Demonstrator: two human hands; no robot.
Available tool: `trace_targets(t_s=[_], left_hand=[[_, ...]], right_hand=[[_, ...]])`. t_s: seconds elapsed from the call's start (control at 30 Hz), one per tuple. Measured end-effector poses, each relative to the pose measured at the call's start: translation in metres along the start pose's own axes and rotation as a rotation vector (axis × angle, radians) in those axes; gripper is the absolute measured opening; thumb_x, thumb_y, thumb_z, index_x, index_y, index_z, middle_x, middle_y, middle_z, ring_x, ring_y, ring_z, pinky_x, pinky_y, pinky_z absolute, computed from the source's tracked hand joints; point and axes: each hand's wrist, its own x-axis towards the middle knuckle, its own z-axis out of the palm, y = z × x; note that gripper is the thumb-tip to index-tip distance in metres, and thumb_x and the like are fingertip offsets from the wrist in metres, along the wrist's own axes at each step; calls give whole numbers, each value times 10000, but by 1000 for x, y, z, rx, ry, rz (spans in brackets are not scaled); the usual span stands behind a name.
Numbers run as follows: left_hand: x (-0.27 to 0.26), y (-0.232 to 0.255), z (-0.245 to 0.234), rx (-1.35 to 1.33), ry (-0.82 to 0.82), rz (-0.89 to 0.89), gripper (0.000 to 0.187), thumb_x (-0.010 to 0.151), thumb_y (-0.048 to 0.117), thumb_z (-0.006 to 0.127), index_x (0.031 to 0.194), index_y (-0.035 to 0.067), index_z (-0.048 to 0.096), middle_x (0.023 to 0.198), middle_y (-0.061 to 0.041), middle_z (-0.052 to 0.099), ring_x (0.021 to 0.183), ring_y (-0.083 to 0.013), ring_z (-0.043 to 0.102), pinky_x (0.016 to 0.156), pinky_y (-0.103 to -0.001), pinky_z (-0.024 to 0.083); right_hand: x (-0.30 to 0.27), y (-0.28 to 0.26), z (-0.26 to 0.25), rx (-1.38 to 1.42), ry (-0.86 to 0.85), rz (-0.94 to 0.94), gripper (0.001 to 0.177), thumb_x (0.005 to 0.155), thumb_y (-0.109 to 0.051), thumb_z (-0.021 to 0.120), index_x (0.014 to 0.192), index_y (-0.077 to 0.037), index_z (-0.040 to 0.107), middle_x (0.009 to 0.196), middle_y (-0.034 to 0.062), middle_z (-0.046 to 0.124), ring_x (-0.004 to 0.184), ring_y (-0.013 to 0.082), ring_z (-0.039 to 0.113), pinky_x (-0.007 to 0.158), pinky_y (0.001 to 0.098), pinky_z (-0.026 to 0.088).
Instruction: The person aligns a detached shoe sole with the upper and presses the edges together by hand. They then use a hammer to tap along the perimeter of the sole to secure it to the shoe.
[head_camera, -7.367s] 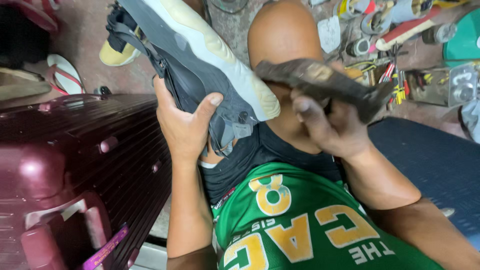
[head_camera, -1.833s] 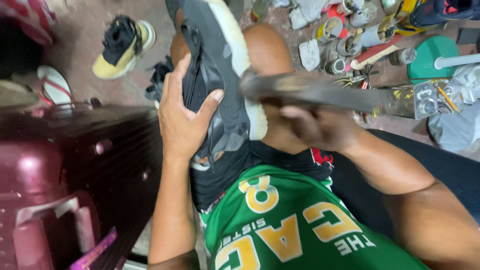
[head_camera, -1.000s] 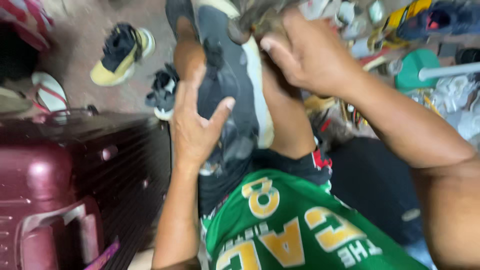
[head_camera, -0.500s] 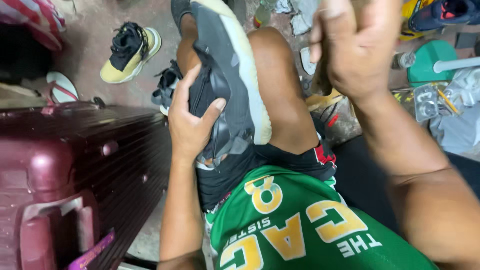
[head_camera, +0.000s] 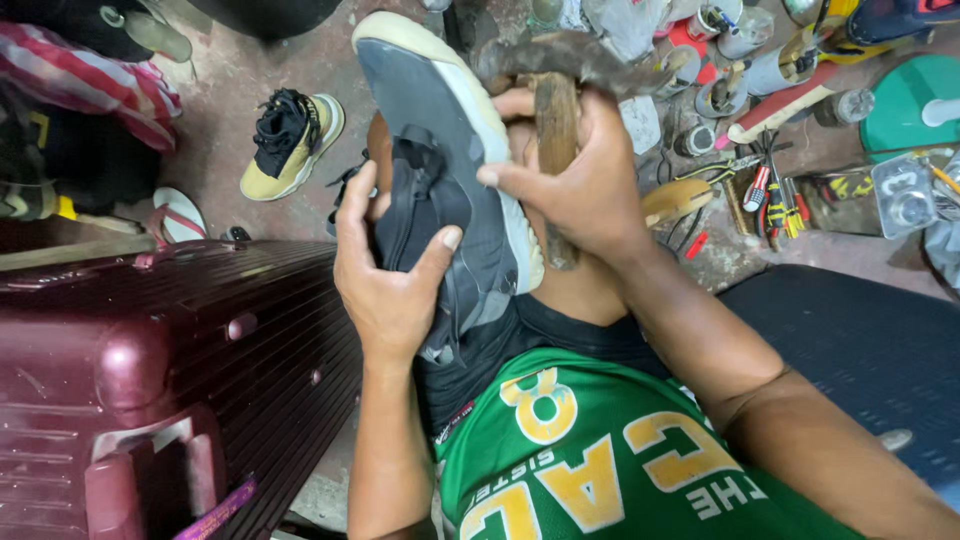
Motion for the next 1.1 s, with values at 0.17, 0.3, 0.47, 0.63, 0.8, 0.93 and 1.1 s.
trace_targets(t_s=[0.17, 0.3, 0.47, 0.63, 0.8, 0.93, 1.1], left_hand=[[0, 7, 0, 180, 14, 69, 813, 776, 133, 922, 1474, 33, 518, 1243, -129, 688, 1122, -227, 673, 1045, -354, 526], [3, 8, 1, 227, 3, 83, 814, 773, 153, 925, 1470, 31, 525, 1289, -134, 673, 1148, -255, 663, 1062, -372, 516], [3, 9, -1, 265, -15, 117, 800, 792, 155, 917, 1474, 30, 518, 1384, -158, 643, 1217, -289, 655, 1099, -391, 504], [4, 9, -2, 270, -27, 105, 794, 795, 162, 918, 1469, 31, 519, 1386, -166, 639, 1232, -300, 657, 1097, -393, 506], [6, 4, -3, 268, -26, 115, 774, 808, 159, 904, 1464, 22, 517, 1394, -173, 632, 1235, -304, 651, 1099, -395, 499], [11, -2, -7, 242, -60, 125, 648, 889, 133, 854, 1455, 29, 556, 1364, -156, 656, 1279, -294, 655, 1141, -389, 489], [15, -6, -10, 208, -83, 91, 611, 887, 128, 827, 1432, 26, 570, 1318, -156, 662, 1243, -286, 657, 1116, -377, 490]], right_hand=[[-5, 9, 2, 171, -13, 125, 521, 814, -106, 888, 1217, -40, 564, 1161, 29, 681, 1056, 72, 658, 962, 253, 549], [-5, 16, 1, 102, -44, 179, 460, 840, -49, 888, 1223, -8, 636, 940, -21, 598, 809, 40, 533, 754, 211, 479], [-4, 12, 4, 92, -49, 135, 464, 858, -13, 860, 1257, -4, 623, 823, -56, 522, 744, 29, 481, 694, 203, 435], [-5, 19, 4, 116, -68, 130, 443, 878, -4, 839, 1265, -4, 622, 834, -52, 519, 751, 32, 481, 704, 206, 429], [-11, 31, -3, 98, -69, 158, 354, 917, -45, 733, 1243, -9, 602, 1007, -26, 641, 869, 22, 597, 802, 209, 521], [-24, 14, -21, -63, -67, 170, 146, 1113, -106, 626, 1222, -32, 692, 885, 46, 668, 757, 73, 619, 685, 244, 508], [-34, -9, -37, 26, -120, -157, 333, 1107, -204, 560, 1351, 11, 487, 952, 27, 659, 795, 78, 618, 713, 237, 515]])
